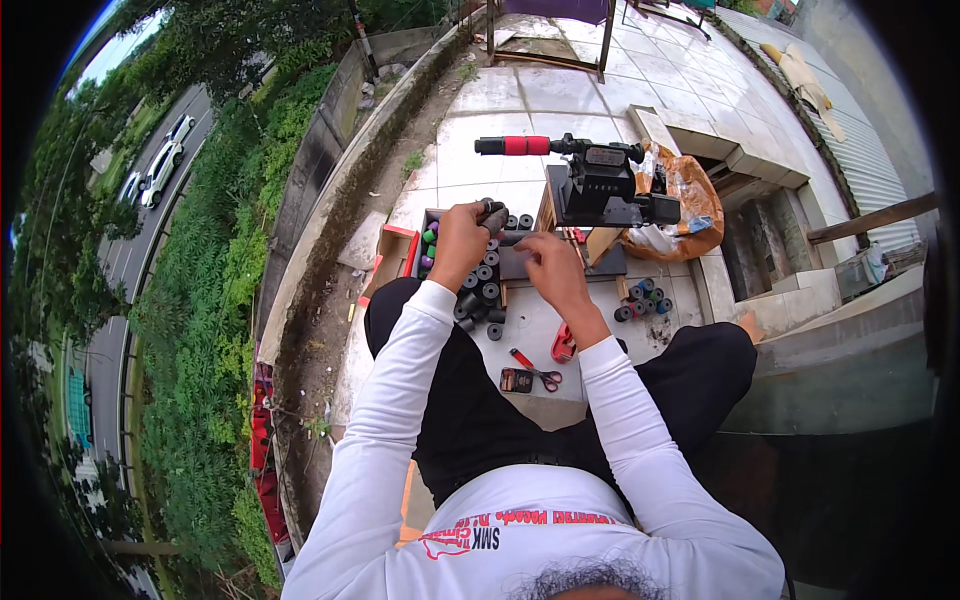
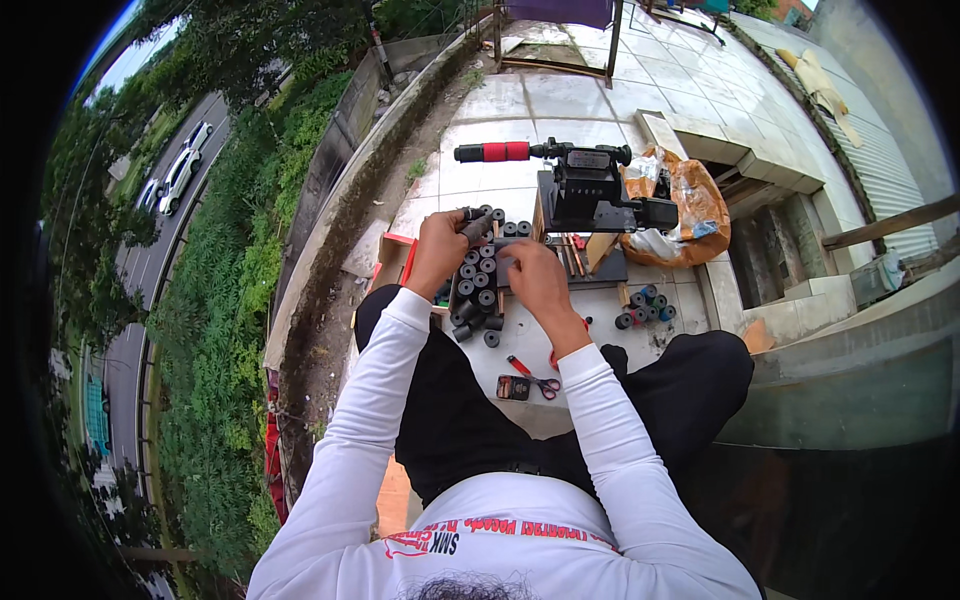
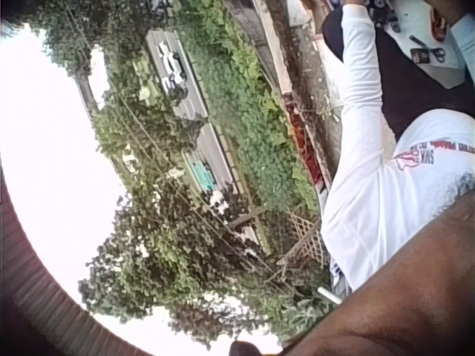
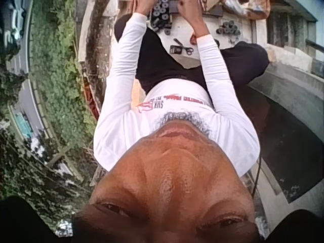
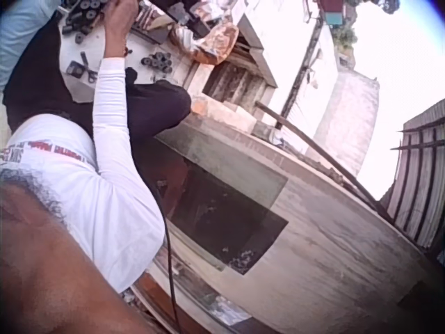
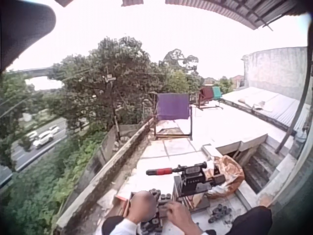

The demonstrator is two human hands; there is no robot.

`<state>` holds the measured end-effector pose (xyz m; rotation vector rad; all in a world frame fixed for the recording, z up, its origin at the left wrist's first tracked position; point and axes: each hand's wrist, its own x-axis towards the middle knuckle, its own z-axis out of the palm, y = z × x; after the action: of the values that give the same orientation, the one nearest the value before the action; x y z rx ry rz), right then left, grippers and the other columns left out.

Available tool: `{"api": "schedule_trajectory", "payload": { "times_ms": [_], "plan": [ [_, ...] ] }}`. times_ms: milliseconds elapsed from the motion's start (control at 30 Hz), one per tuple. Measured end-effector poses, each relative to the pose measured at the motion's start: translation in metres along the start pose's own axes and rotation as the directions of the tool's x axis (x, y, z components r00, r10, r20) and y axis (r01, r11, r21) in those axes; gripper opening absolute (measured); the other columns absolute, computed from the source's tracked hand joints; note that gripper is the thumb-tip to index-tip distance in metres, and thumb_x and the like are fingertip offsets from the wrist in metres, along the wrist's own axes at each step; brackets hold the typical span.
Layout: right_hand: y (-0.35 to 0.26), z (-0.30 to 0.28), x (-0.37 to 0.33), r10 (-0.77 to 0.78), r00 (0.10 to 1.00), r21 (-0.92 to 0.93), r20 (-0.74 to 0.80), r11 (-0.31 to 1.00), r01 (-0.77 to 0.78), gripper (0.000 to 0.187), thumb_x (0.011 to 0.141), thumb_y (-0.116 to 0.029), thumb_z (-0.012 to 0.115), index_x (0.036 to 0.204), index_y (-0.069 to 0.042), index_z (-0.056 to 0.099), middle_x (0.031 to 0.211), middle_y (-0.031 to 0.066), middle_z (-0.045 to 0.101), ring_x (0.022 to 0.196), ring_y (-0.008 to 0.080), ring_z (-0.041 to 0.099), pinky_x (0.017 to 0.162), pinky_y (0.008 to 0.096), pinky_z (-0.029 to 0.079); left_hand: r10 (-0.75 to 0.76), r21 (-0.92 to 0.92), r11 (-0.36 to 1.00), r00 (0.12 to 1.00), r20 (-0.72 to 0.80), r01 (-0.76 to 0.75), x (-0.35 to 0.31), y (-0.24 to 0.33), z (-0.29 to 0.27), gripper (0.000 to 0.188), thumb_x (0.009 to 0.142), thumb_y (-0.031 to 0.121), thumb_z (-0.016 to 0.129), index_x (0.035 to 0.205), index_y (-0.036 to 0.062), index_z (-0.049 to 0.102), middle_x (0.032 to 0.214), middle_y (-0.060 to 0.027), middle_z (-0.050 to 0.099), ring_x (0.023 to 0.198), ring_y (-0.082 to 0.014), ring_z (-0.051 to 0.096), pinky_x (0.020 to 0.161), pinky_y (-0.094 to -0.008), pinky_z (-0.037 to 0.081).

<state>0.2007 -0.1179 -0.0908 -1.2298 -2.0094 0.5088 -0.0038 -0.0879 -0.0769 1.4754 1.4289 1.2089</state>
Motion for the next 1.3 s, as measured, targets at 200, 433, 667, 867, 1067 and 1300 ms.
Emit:
{"api": "schedule_trajectory", "payload": {
  "times_ms": [200,433,667,867,1067,1300],
  "plan": [
    [-0.01,-0.003,0.076,0.391,0.92,0.674,-0.031,0.687,-0.27,0.056,0.107,-0.035,0.073,0.143,0.008,0.067,0.127,0.0151,0.078,0.106,0.0218,0.076,0.094,0.0307,0.056,0.038,0.238,0.971,0.999,-0.008,-0.035,-0.015,0.013,0.01,0.016,0.09,-0.003,0.072,0.104,-0.0059,0.08,0.087,-0.0295,0.074,0.074,-0.038,0.076,0.069,-0.0449,0.055],
    [-0.031,0.006,0.09,0.413,0.879,0.901,0.238,0.245,-0.359,0.025,0.101,-0.025,0.083,0.113,-0.003,0.083,0.09,0.002,0.077,0.074,0.0078,0.068,0.068,0.0219,0.052,0.044,0.339,0.938,0.994,0.099,-0.075,-0.029,0.006,-0.011,0.022,0.091,0.004,0.077,0.111,-0.0057,0.077,0.097,-0.0253,0.077,0.085,-0.0309,0.075,0.076,-0.0414,0.055],
    [-0.031,0.01,0.052,0.421,0.875,0.872,0.238,0.304,-0.383,0.026,0.104,-0.024,0.078,0.119,-0.002,0.082,0.083,-0.0012,0.069,0.061,0.0023,0.047,0.056,0.0211,0.039,-0.255,-0.082,0.958,0.947,0.196,0.275,-0.036,0.091,-0.17,0.034,0.109,0.022,0.069,0.134,-0.0016,0.074,0.121,-0.0097,0.08,0.108,-0.0149,0.077,0.079,-0.0291,0.064],
    [-0.03,0.022,0.046,0.396,0.88,0.904,0.264,0.216,-0.368,0.031,0.109,-0.025,0.073,0.131,-0.004,0.078,0.08,-0.0043,0.062,0.062,0.0005,0.043,0.055,0.0194,0.035,-0.178,0.781,0.559,0.96,-0.215,0.279,-0.008,0.088,-0.22,0.034,0.106,0.024,0.064,0.128,-0.0002,0.074,0.104,-0.0192,0.08,0.082,-0.0313,0.077,0.071,-0.0408,0.059],
    [-0.025,0.037,0.04,0.447,0.885,0.982,0.131,0.063,-0.177,0.024,0.108,-0.018,0.073,0.129,-0.005,0.074,0.081,-0.0009,0.066,0.061,0.0009,0.047,0.053,0.0191,0.032,0.297,0.29,0.902,0.947,0.12,-0.319,0.053,0.107,-0.099,0.028,0.103,0.01,0.071,0.129,-0.0006,0.072,0.118,-0.0213,0.075,0.103,-0.0346,0.07,0.095,-0.0381,0.053],
    [-0.015,0.044,0.042,0.459,0.879,0.982,0.13,0.065,-0.179,0.014,0.106,-0.019,0.077,0.115,-0.008,0.074,0.082,0.0018,0.071,0.056,0.0002,0.046,0.053,0.0192,0.032,0.32,0.284,0.87,0.899,0.299,-0.404,0.106,0.077,-0.044,0.028,0.108,0.015,0.059,0.125,-0.0011,0.073,0.1,-0.0262,0.075,0.089,-0.0412,0.071,0.085,-0.0442,0.054]
  ]
}}
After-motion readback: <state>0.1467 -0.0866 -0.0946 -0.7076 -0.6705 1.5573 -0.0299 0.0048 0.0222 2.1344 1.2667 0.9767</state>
